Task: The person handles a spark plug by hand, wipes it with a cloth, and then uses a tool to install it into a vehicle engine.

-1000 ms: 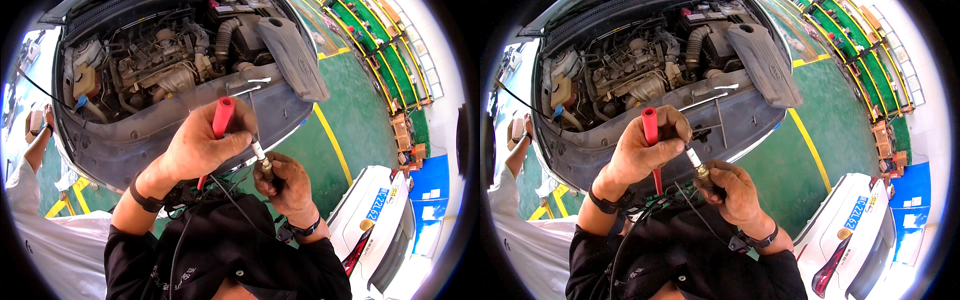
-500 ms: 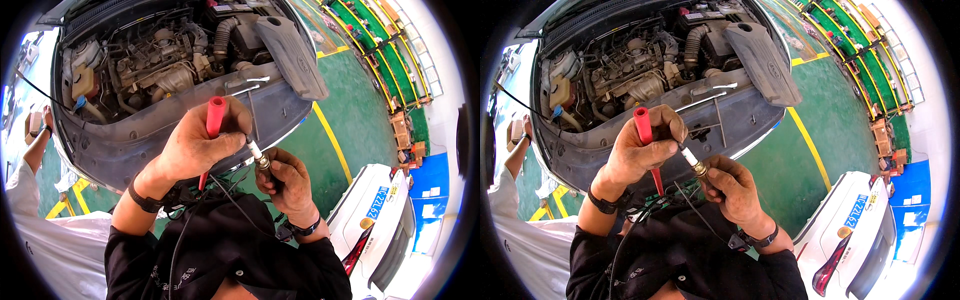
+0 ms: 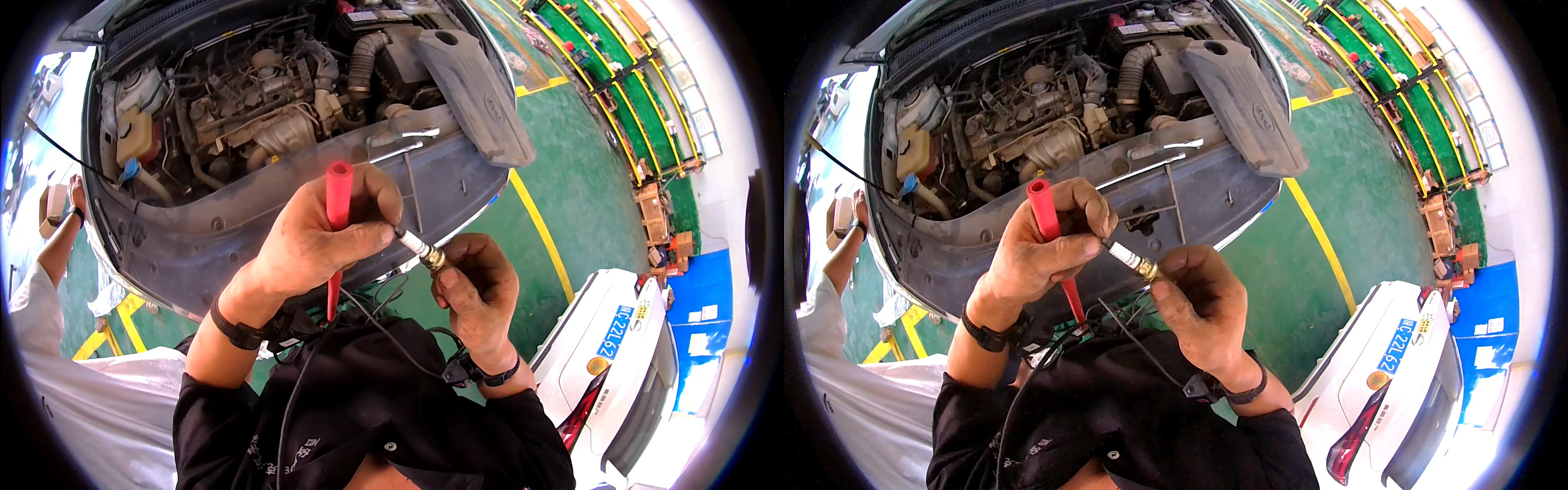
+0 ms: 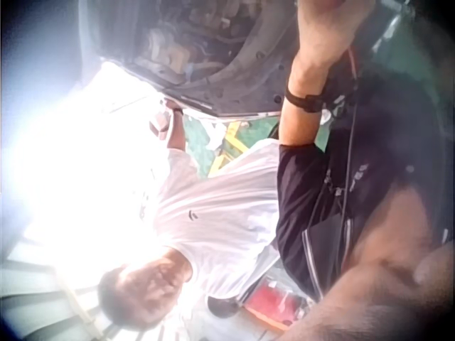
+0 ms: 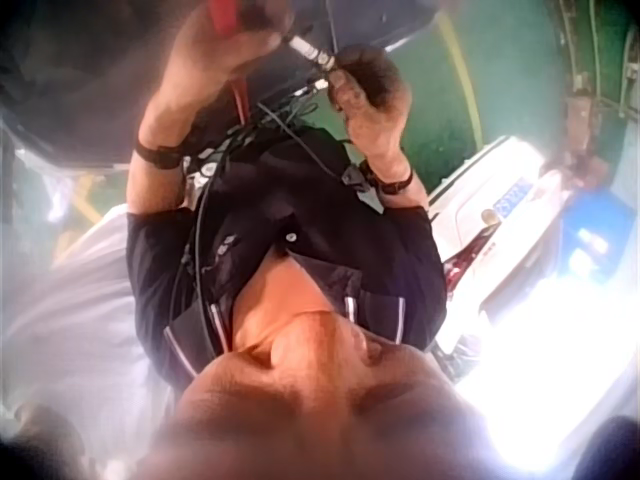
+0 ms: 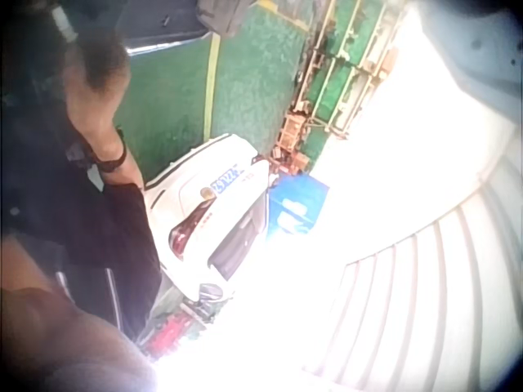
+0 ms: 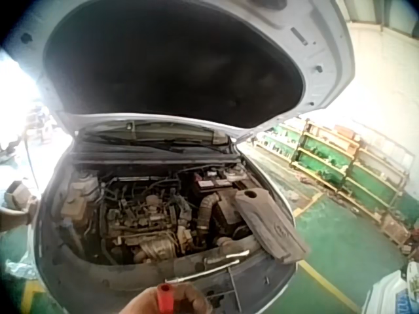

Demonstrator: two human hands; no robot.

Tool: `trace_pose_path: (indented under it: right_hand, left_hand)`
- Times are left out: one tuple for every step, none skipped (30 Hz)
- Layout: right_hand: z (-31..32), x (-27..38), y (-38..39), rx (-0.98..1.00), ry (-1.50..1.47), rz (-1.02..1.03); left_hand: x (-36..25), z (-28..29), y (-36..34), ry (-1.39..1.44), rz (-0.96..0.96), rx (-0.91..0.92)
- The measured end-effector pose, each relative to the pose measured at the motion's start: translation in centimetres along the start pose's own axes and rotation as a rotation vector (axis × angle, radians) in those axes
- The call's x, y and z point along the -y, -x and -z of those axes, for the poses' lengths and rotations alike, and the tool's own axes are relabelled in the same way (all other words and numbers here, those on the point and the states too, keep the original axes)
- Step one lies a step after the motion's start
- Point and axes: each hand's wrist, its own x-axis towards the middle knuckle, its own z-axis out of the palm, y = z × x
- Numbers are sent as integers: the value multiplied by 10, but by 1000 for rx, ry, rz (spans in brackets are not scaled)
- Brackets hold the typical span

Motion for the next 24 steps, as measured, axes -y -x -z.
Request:
trace_pose_path:
  right_hand:
    - [1,2,-1,-1,18,30]
    - [2,3,-2,-3,35,60]
    - [2,5,-3,-13,52,83]
    - [2,6,-4,-23,69,106]
    - [3,7,-5,-34,85,129]
    - [4,8,-7,-29,82,141]
    - [5,9,-8,-25,78,153]
    - [7,10,-10,-20,74,165]
    - [9,12,-12,-14,66,172]
    - [10,16,-13,-7,58,178]
    - [12,19,-15,0,50,185]
    - [16,21,-16,2,48,170]
    - [17,22,-18,2,26,184]
    - [18,23,-22,2,5,199]
    - [19,24,-24,2,-15,213]
    - [18,28,-25,-8,-31,193]
    - [19,31,-26,3,-43,189]
    - [20,32,-26,17,-58,181]
    - [21,33,-27,30,-73,174]
    - [20,33,-28,33,-73,189]
    - [19,34,-29,37,-73,206]
    - [18,34,-30,41,-73,222]
    - [17,35,-30,44,-73,219]
    - [16,35,-30,47,-75,215]
  left_hand:
    - [1,0,1,13,-2,-2]
    - [3,1,2,26,-3,-4]
    - [4,1,2,38,-5,-5]
    - [3,1,3,50,18,5]
    - [1,2,4,61,42,16]
    - [0,2,6,73,65,23]
    - [1,1,6,79,36,30]
    - [5,-1,6,85,6,36]
    - [7,-2,6,91,-24,45]
    - [8,-2,7,103,-9,47]
    - [9,-1,8,115,7,50]
    - [10,-1,10,128,24,53]
    - [11,-2,10,112,29,43]
    - [12,-2,11,96,34,33]
    - [13,-3,12,83,39,24]
    - [12,-4,12,68,50,29]
    - [10,-6,13,52,62,35]
    - [9,-8,13,36,75,36]
    - [8,-10,14,22,80,46]
    - [8,-12,14,7,85,55]
    - [7,-13,15,-8,90,65]
    - [11,-12,15,-66,57,88]
    - [14,-12,16,-68,50,95]
    - [16,-13,17,-72,45,103]
